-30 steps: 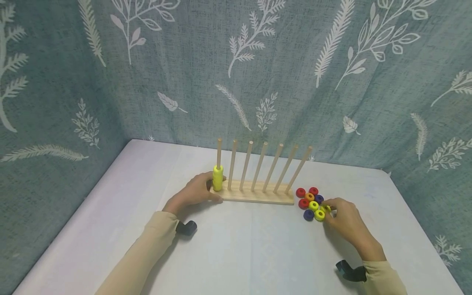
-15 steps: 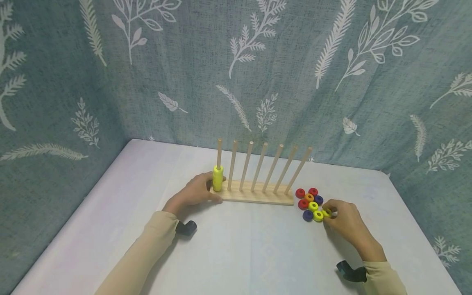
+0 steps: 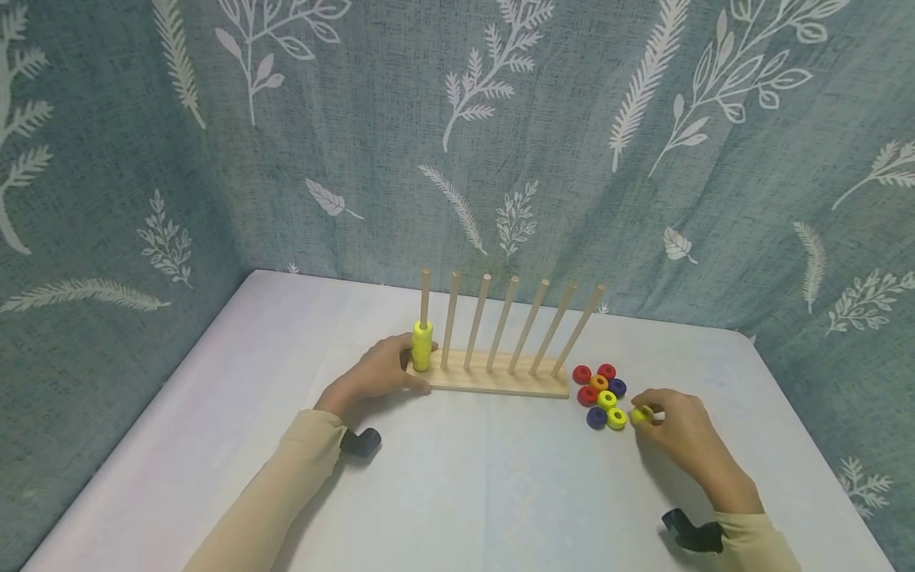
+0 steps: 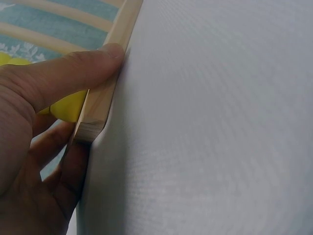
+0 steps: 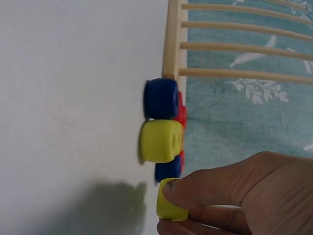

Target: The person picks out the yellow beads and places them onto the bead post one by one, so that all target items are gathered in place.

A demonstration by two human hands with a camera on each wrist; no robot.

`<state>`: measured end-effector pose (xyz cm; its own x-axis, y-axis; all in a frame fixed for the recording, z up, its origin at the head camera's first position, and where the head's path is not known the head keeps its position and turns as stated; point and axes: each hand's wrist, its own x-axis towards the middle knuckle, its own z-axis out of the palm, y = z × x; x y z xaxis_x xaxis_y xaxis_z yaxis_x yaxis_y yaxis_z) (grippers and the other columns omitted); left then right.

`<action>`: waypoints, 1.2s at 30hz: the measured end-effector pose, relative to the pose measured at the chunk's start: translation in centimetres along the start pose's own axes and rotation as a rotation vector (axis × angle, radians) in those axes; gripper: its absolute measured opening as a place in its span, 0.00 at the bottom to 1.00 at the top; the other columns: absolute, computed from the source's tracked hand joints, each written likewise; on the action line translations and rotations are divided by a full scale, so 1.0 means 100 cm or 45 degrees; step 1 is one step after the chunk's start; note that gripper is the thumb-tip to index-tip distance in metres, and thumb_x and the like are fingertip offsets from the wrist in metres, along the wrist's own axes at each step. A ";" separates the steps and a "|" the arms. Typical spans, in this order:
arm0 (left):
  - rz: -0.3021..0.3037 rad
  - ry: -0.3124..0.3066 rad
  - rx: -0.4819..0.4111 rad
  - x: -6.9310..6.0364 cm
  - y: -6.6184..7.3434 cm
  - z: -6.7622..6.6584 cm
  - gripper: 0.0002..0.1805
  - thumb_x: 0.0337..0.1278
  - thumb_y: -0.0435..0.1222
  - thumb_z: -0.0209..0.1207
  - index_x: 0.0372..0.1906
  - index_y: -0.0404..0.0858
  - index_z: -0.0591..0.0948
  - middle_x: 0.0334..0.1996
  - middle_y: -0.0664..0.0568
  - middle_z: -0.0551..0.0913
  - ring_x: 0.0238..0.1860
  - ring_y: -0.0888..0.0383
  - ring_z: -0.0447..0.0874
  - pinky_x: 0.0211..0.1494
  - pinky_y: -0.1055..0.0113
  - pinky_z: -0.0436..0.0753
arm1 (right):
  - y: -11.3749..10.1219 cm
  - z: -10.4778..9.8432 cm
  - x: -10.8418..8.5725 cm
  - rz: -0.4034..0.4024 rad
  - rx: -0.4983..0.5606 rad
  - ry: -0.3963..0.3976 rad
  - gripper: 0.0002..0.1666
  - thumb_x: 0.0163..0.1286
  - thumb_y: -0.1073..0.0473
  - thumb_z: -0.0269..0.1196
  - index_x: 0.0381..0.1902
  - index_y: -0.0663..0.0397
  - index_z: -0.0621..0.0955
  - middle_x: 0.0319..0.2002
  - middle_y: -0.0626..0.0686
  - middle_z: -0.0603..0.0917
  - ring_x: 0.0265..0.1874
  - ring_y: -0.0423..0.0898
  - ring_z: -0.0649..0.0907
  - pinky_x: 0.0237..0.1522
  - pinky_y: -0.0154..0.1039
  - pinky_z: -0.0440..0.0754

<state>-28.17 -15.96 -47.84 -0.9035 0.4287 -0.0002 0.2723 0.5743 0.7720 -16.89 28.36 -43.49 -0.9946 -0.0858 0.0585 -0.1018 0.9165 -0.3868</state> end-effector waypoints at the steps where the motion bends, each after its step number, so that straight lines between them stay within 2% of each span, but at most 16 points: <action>1: 0.000 0.000 -0.002 0.000 0.000 0.000 0.39 0.38 0.39 0.80 0.63 0.44 0.80 0.63 0.48 0.78 0.67 0.44 0.69 0.71 0.45 0.64 | -0.001 -0.001 -0.001 0.000 -0.007 0.006 0.15 0.56 0.71 0.69 0.44 0.66 0.86 0.44 0.65 0.86 0.42 0.62 0.85 0.43 0.58 0.84; 6: 0.013 -0.001 -0.013 0.000 0.000 0.000 0.39 0.38 0.39 0.80 0.63 0.44 0.80 0.62 0.47 0.78 0.66 0.44 0.70 0.70 0.45 0.64 | -0.005 -0.009 -0.003 -0.021 -0.024 0.033 0.16 0.55 0.72 0.70 0.43 0.67 0.86 0.44 0.67 0.85 0.43 0.65 0.84 0.42 0.59 0.84; 16: 0.028 0.004 0.008 -0.001 0.001 -0.001 0.39 0.38 0.38 0.80 0.62 0.43 0.80 0.62 0.47 0.78 0.68 0.43 0.69 0.71 0.45 0.64 | -0.018 -0.022 -0.009 -0.130 -0.015 0.130 0.15 0.55 0.73 0.70 0.42 0.68 0.85 0.42 0.66 0.85 0.42 0.64 0.85 0.39 0.57 0.86; 22: 0.020 0.000 0.011 -0.002 0.002 -0.001 0.39 0.38 0.40 0.80 0.62 0.43 0.80 0.61 0.46 0.79 0.66 0.43 0.71 0.69 0.44 0.65 | -0.024 -0.026 -0.010 -0.131 -0.011 0.133 0.16 0.55 0.74 0.70 0.43 0.68 0.85 0.42 0.66 0.85 0.43 0.64 0.85 0.39 0.56 0.86; 30: 0.000 0.001 0.003 -0.001 0.001 0.000 0.38 0.38 0.39 0.80 0.63 0.45 0.80 0.63 0.47 0.77 0.68 0.44 0.68 0.71 0.45 0.63 | -0.030 -0.029 -0.010 -0.116 -0.034 0.130 0.17 0.55 0.73 0.71 0.44 0.67 0.85 0.45 0.67 0.84 0.45 0.66 0.84 0.40 0.58 0.85; 36: 0.005 0.002 0.003 -0.002 0.002 0.000 0.38 0.38 0.39 0.79 0.63 0.44 0.80 0.63 0.47 0.78 0.68 0.44 0.68 0.71 0.44 0.63 | -0.034 -0.031 -0.010 -0.158 -0.032 0.167 0.16 0.55 0.74 0.71 0.44 0.67 0.85 0.44 0.66 0.85 0.43 0.65 0.85 0.40 0.57 0.85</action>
<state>-27.95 -15.95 -47.70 -0.9028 0.4299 0.0037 0.2767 0.5743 0.7705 -15.44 26.56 -39.38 -0.9631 -0.1484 0.2245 -0.2212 0.9118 -0.3460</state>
